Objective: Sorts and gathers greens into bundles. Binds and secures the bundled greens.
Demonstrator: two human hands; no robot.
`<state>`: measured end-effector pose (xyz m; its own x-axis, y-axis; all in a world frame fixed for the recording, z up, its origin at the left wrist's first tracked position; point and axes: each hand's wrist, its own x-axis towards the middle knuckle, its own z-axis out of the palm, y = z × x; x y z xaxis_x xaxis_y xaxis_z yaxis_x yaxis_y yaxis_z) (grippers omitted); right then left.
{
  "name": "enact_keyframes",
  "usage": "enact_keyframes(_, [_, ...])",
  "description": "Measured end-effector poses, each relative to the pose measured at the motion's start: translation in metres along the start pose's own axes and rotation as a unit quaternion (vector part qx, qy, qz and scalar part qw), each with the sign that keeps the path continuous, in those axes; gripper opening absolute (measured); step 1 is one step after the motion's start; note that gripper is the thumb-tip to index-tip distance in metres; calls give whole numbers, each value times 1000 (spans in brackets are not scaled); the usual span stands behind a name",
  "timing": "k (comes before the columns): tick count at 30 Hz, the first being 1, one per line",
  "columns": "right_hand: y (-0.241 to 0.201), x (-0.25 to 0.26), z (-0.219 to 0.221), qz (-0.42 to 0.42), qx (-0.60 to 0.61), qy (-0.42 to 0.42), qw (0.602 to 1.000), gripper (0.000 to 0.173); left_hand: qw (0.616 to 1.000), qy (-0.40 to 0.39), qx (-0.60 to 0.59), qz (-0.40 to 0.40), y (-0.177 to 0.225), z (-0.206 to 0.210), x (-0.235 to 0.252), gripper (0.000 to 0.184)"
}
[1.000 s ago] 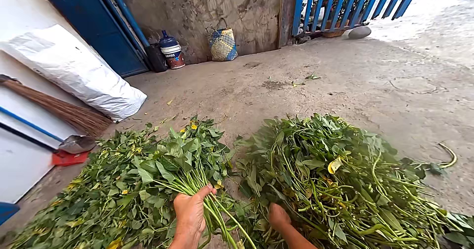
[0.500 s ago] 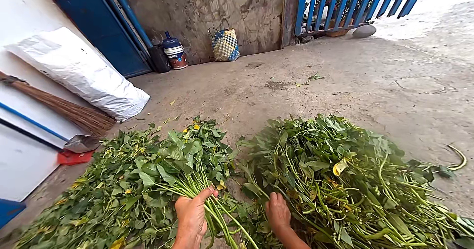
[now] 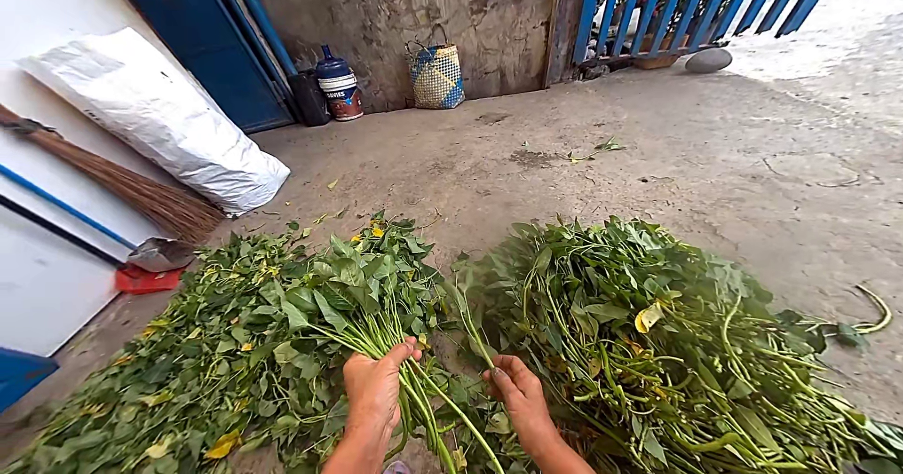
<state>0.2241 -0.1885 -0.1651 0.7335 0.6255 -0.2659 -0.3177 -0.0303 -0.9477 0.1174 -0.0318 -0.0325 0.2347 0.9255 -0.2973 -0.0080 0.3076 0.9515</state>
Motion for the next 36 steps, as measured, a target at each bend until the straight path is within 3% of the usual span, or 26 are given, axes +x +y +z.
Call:
enact_keyframes(5, [-9,-26,24,-91,12,0,996,23,1000,-1,-17,7,-4,0,-3,31])
enact_keyframes(11, [-1,-45,47,-162,-74,15,984,24,999,11,-28,14,-4,-3,-3,33])
enact_keyframes(15, [1,-52,57,-197,-152,58,967,23,999,28,-32,18,-4,-5,-4,34])
enact_keyframes(18, [-4,-42,60,-186,-163,113,962,23,995,83,-23,56,-2,-9,-3,32])
enact_keyframes(21, [-11,-31,59,-218,-236,161,933,23,991,107,-11,84,-4,-11,2,32])
enact_keyframes(27, [-12,-42,69,-307,-329,142,881,22,999,28,-28,35,-12,0,-3,37])
enact_keyframes(36, [-6,-53,73,-378,-345,128,850,20,999,-29,6,40,-10,-2,-4,52])
